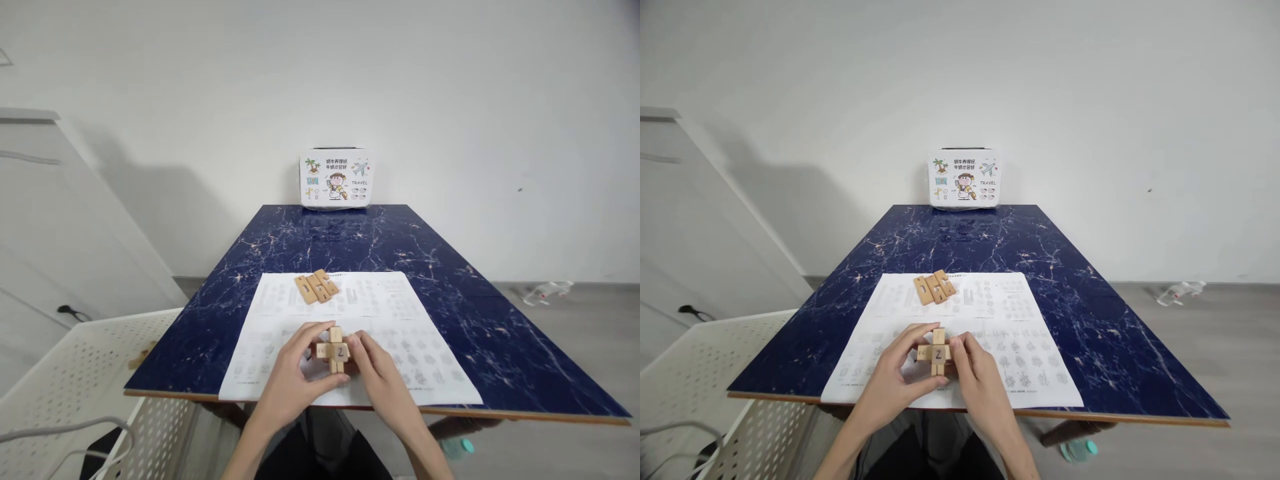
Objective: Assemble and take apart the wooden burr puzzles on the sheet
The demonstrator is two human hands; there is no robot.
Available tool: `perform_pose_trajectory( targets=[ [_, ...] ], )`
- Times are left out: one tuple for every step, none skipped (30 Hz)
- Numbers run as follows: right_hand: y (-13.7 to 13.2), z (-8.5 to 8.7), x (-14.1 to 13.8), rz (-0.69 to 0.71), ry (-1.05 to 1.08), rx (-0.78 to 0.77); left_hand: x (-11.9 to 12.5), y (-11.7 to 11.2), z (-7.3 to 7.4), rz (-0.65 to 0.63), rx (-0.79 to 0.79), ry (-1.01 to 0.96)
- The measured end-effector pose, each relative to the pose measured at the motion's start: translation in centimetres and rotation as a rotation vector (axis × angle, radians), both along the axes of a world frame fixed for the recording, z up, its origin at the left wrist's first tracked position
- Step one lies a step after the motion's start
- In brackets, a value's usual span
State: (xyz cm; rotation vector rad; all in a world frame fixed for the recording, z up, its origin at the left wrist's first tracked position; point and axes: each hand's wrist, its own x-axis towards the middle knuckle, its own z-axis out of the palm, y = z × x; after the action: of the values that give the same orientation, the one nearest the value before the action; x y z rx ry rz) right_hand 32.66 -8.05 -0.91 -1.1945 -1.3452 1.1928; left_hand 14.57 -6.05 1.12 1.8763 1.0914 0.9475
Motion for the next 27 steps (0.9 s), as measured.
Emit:
perform_pose_trajectory(
  targets=[
    [0.1, -0.1, 0.1, 0.004, 0.006, -0.007, 0.0, 0.0, -0.1, 0.004, -0.008, 0.003],
    [0.2, -0.1, 0.3, -0.001, 0.0, -0.012, 0.0, 0.0, -0.2, 0.009, -0.017, 0.0],
    [0.3, -0.1, 0.5, -0.019, -0.02, -0.015, -0.1, 0.0, -0.3, 0.013, -0.023, -0.006],
    [0.5, -0.1, 0.9, -0.046, -0.05, -0.016, -0.1, 0.1, -0.3, 0.017, -0.026, -0.014],
    [0.8, 0.0, 1.4, -0.079, -0.085, -0.015, -0.1, 0.1, -0.4, 0.02, -0.024, -0.022],
    [1.2, 0.1, 2.1, -0.114, -0.122, -0.014, 0.0, 0.1, -0.5, 0.022, -0.021, -0.026],
    [1.8, 0.3, 2.9, -0.129, -0.138, -0.021, 0.0, 0.1, -0.5, 0.024, -0.017, -0.026],
    [2.5, 0.5, 3.8, -0.138, -0.139, -0.029, 0.0, 0.2, -0.6, 0.032, -0.013, -0.02],
    [3.4, 0.8, 4.9, -0.154, -0.155, -0.031, 0.0, 0.2, -0.6, 0.042, -0.011, -0.012],
    [4.5, 1.1, 6.0, -0.166, -0.21, -0.027, 0.0, 0.3, -0.6, 0.052, -0.013, -0.002],
    [5.7, 1.4, 7.2, -0.201, -0.306, -0.015, 0.0, 0.3, -0.7, 0.062, -0.016, 0.008],
    [6.9, 1.6, 8.4, -0.257, -0.426, 0.002, 0.0, 0.3, -0.7, 0.07, -0.019, 0.016],
    [8.2, 1.8, 9.5, -0.316, -0.555, 0.042, 0.0, 0.3, -0.7, 0.075, -0.023, 0.021],
    [9.5, 2.0, 10.5, -0.368, -0.683, 0.082, 0.0, 0.3, -0.7, 0.078, -0.027, 0.024],
    [10.7, 2.0, 11.4, -0.422, -0.8, 0.096, 0.0, 0.3, -0.7, 0.08, -0.029, 0.024],
    [11.7, 2.0, 12.2, -0.454, -0.893, 0.1, 0.1, 0.3, -0.7, 0.081, -0.031, 0.022],
    [12.6, 1.9, 12.8, -0.48, -0.969, 0.102, 0.1, 0.3, -0.6, 0.08, -0.033, 0.02],
    [13.3, 1.7, 13.3, -0.48, -1.017, 0.11, 0.1, 0.3, -0.6, 0.079, -0.034, 0.018],
    [13.9, 1.4, 13.8, -0.48, -1.048, 0.118, 0.1, 0.3, -0.5, 0.078, -0.032, 0.016],
    [14.2, 1.1, 14.2, -0.481, -1.065, 0.119, 0.2, 0.3, -0.4, 0.077, -0.028, 0.015],
    [14.5, 0.8, 14.6, -0.482, -1.073, 0.113, 0.2, 0.3, -0.3, 0.077, -0.025, 0.017],
    [14.6, 0.5, 14.9, -0.485, -1.075, 0.104, 0.2, 0.3, -0.2, 0.078, -0.022, 0.023],
    [14.7, 0.3, 15.2, -0.495, -1.072, 0.097, 0.2, 0.3, -0.2, 0.08, -0.02, 0.029],
    [14.7, 0.2, 15.4, -0.516, -1.063, 0.098, 0.2, 0.3, -0.2, 0.082, -0.02, 0.035],
    [14.8, 0.2, 15.6, -0.547, -1.048, 0.113, 0.2, 0.4, -0.2, 0.084, -0.022, 0.042],
    [14.8, 0.2, 15.7, -0.584, -1.026, 0.147, 0.2, 0.4, -0.3, 0.087, -0.024, 0.047],
    [14.9, 0.4, 15.7, -0.621, -0.994, 0.202, 0.3, 0.3, -0.3, 0.089, -0.027, 0.051]
  ],
)
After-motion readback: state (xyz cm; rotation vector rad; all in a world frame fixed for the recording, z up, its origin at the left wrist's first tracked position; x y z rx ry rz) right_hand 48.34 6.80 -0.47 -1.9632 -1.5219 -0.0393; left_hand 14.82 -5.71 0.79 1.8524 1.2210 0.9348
